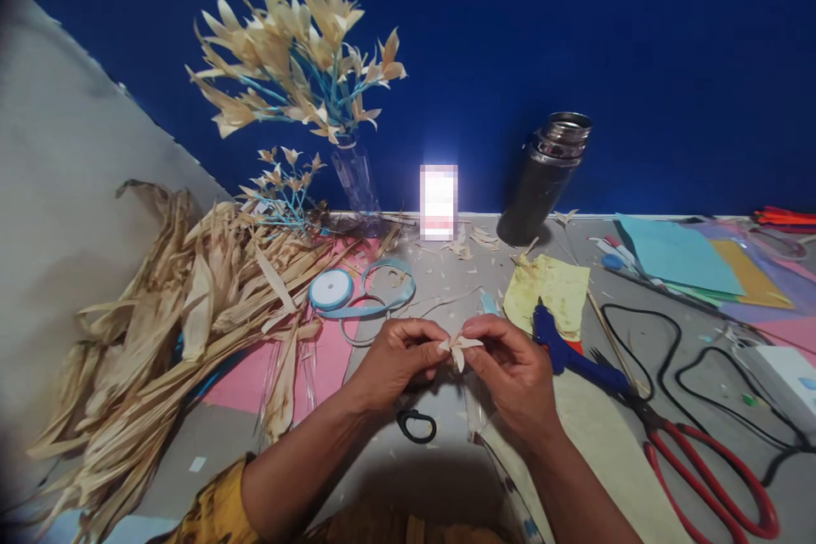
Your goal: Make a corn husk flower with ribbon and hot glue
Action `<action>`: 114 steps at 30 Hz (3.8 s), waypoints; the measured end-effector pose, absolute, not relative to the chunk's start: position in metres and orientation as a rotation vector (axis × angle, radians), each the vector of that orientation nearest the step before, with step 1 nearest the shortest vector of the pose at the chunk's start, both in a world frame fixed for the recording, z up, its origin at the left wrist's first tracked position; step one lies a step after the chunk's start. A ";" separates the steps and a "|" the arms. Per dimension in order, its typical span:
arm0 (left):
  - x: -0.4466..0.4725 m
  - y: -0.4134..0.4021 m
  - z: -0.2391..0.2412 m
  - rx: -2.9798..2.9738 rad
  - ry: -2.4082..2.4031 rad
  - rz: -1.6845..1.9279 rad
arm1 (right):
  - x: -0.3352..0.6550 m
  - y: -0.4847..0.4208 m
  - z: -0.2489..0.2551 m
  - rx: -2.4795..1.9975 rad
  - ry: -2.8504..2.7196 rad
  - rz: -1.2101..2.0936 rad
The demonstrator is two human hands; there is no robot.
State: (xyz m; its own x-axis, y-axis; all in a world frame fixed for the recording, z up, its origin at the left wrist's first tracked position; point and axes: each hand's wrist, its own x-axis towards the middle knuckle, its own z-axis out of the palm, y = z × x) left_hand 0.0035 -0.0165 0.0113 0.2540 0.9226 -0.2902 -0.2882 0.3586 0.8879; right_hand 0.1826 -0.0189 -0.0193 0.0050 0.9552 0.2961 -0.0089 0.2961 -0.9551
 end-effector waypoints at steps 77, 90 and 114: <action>0.005 -0.020 0.011 1.012 1.072 1.047 | 0.178 -0.024 -0.002 -0.827 -1.680 0.293; 0.001 -0.019 0.008 1.125 1.086 1.025 | 0.178 -0.021 -0.005 -0.790 -1.725 0.390; -0.002 -0.018 -0.005 0.931 1.015 1.098 | 0.174 -0.025 -0.006 -1.007 -1.680 0.687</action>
